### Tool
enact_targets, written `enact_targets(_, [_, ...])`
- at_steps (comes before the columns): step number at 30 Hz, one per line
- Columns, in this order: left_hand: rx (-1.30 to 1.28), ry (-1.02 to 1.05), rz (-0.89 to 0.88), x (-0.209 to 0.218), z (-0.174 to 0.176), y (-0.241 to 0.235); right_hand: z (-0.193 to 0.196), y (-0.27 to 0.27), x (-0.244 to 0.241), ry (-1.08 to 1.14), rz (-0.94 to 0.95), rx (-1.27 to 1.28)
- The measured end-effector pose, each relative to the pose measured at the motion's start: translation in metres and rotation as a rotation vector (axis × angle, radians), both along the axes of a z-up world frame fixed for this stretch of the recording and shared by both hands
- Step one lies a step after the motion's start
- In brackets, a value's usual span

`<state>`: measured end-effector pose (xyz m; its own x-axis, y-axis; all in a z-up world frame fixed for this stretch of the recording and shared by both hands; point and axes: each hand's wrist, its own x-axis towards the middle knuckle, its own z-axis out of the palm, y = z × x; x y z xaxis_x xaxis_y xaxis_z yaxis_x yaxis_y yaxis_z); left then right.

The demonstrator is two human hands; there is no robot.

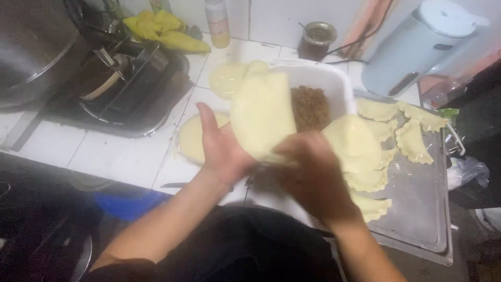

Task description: Filling and folding empanada dough with meat filling on a kitchen counter.

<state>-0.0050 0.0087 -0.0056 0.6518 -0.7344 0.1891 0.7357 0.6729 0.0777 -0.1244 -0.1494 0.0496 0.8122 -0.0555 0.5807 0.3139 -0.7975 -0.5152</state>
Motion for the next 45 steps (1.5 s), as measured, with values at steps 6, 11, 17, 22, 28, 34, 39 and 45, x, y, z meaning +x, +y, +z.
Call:
enact_targets(6, [0.024,-0.063,0.016,0.001,0.002,-0.002,0.001,0.010,0.016,0.005,0.192,-0.108])
enact_targets(11, [0.023,-0.041,-0.022,0.002,-0.001,-0.007,0.014,0.007,0.012,0.350,0.229,0.260])
enact_targets(17, [0.050,-0.100,-0.037,0.001,-0.001,-0.015,0.013,0.010,0.014,0.341,0.056,0.063])
enact_targets(22, [0.180,-0.221,-0.012,-0.004,-0.002,-0.017,0.000,0.006,0.013,0.311,0.079,0.075])
enact_targets(28, [0.195,-0.326,-0.034,-0.005,-0.004,-0.015,-0.005,0.005,0.012,0.331,0.013,0.164])
enact_targets(34, [0.199,-0.276,-0.001,-0.008,-0.006,-0.018,-0.003,0.012,0.004,0.018,0.003,-0.125])
enact_targets(39, [0.284,-0.270,0.127,-0.015,0.008,-0.028,-0.009,0.013,0.004,-0.132,-0.022,-0.316])
enact_targets(45, [0.322,-0.285,0.299,-0.022,0.018,-0.034,-0.019,0.011,0.010,-0.135,-0.044,-0.419])
